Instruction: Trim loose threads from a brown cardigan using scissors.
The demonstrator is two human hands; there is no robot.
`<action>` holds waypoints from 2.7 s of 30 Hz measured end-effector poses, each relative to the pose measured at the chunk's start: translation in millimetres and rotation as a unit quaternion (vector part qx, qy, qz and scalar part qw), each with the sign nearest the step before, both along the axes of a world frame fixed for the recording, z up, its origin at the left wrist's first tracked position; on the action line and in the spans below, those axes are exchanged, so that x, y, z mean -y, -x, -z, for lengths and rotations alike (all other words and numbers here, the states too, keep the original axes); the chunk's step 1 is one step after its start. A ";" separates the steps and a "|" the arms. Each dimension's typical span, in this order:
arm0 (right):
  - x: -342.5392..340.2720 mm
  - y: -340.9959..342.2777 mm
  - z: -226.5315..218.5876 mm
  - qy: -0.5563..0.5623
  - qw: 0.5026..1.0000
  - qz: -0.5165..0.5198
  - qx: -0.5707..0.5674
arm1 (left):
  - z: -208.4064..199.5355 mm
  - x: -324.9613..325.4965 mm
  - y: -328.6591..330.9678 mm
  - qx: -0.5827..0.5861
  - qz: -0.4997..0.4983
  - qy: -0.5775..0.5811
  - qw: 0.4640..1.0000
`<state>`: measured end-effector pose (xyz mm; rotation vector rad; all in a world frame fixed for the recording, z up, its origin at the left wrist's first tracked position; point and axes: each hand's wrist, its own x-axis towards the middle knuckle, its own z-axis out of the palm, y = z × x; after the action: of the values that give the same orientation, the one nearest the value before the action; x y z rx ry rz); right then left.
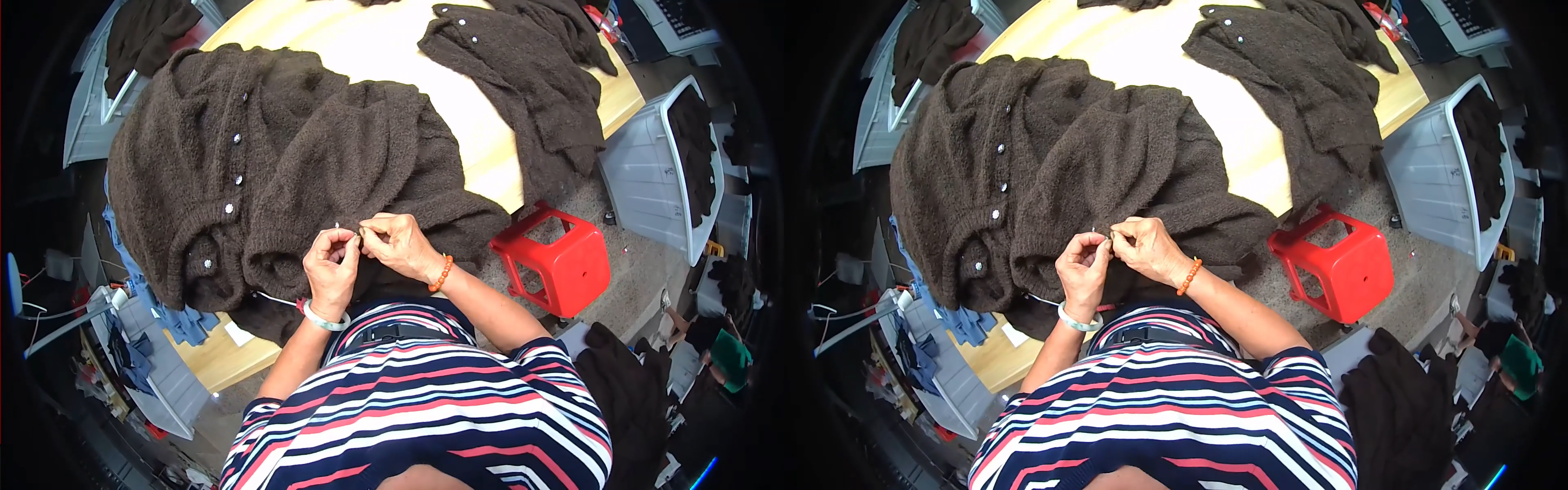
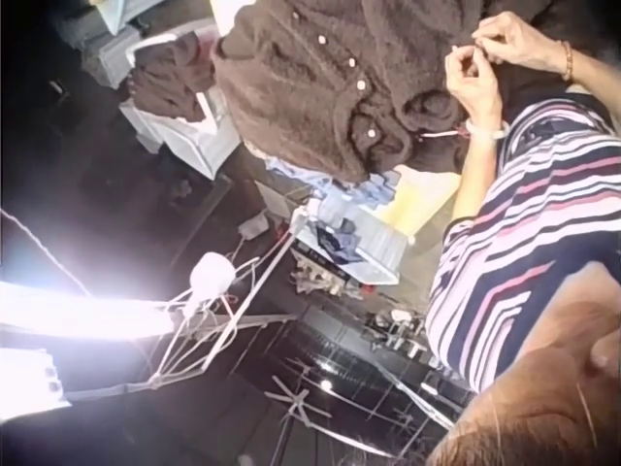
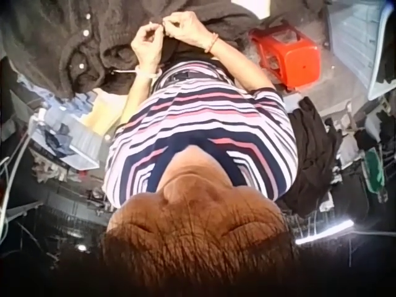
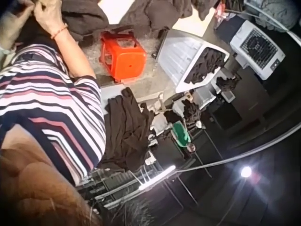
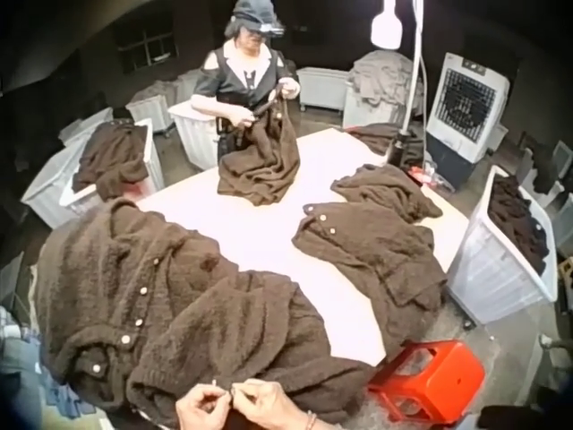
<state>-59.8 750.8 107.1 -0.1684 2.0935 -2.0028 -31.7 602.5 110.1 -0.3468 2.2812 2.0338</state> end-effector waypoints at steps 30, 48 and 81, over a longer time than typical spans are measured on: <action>12.7 -10.9 42.2 -0.114 0.956 0.122 -0.241 | 18.7 23.8 21.5 -0.211 0.202 0.188 0.938; 1.6 -9.8 36.9 -0.061 0.990 -0.001 -0.129 | 41.1 55.3 42.8 -0.020 0.263 -0.005 0.964; -40.2 65.8 -9.6 0.141 0.907 -0.363 -0.161 | -4.8 88.0 -15.3 0.158 0.061 -0.098 0.981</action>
<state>-125.6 791.1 116.7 -1.2068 1.5145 -1.8395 -16.4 514.4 114.9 -0.4649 1.8549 1.9598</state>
